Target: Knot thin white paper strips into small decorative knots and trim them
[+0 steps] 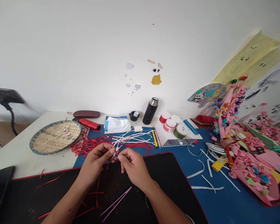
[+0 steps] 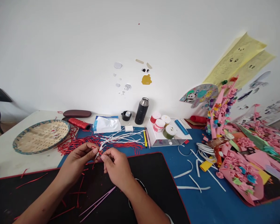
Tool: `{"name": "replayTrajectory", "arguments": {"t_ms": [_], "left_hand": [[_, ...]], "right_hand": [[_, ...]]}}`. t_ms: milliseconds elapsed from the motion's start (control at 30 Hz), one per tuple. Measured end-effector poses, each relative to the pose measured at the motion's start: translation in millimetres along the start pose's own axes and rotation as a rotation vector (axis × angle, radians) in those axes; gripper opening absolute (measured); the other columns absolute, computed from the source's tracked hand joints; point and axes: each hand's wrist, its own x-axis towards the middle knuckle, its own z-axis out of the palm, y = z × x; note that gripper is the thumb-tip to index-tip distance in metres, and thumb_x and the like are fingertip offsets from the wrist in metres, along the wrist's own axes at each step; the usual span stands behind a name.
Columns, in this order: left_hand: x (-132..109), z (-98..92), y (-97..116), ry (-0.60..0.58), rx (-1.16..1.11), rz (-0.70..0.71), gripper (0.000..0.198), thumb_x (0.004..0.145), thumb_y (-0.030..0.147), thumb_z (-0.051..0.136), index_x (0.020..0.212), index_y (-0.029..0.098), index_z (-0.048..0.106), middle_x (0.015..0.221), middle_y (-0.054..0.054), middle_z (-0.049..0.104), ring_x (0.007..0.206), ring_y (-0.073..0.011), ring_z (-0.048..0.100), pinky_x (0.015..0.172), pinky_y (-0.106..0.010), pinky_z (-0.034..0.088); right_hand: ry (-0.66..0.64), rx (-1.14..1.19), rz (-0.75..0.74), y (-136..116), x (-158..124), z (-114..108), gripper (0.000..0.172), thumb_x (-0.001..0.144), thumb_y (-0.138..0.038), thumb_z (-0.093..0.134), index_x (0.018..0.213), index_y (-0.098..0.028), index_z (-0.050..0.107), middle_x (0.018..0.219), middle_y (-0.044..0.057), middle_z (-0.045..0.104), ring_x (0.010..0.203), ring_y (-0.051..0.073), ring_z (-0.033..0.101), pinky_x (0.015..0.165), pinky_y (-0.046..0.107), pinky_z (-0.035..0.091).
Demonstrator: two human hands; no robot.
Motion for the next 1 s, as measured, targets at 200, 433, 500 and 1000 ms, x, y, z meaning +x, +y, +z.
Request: {"name": "replayTrajectory", "arguments": {"t_ms": [200,433,500,1000], "left_hand": [[-0.7,3.2,3.2,-0.014,0.031,0.022,0.04,0.078,0.057,0.088,0.08,0.021,0.071,0.07,0.002,0.069,0.063,-0.0169,0.063,0.065,-0.03,0.053],[-1.1,5.0,1.5,-0.003,0.042,0.021,0.04,0.078,0.058,0.086,0.083,0.022,0.068,0.07,0.001,0.069,0.064,-0.0185,0.064,0.065,-0.031,0.055],[-0.7,4.3,-1.2,-0.005,0.054,0.023,0.039,0.079,0.058,0.084,0.083,0.023,0.067,0.069,0.002,0.068,0.064,-0.0188,0.064,0.065,-0.031,0.055],[-0.3,3.9,4.6,0.004,0.159,0.076,0.035,0.083,0.055,0.08,0.081,0.023,0.067,0.069,0.002,0.064,0.064,-0.0186,0.062,0.065,-0.03,0.054]], "right_hand": [[-0.008,-0.027,0.0,-2.6,-1.1,-0.1,0.028,0.102,-0.042,0.061,0.088,-0.019,0.067,0.057,-0.005,0.056,0.05,0.011,0.052,0.056,0.023,0.039],[-0.028,-0.044,0.013,-4.5,-1.5,-0.8,0.027,0.102,-0.041,0.059,0.089,-0.019,0.068,0.055,-0.007,0.053,0.048,0.011,0.048,0.053,0.023,0.037],[-0.04,-0.055,0.018,-5.1,-1.6,-1.0,0.027,0.103,-0.041,0.059,0.09,-0.02,0.069,0.054,-0.007,0.052,0.047,0.01,0.047,0.053,0.023,0.036],[-0.076,-0.061,0.031,-0.8,-2.3,-2.7,0.021,0.103,-0.036,0.06,0.095,-0.02,0.071,0.055,-0.008,0.052,0.047,0.01,0.047,0.053,0.023,0.036]]}}
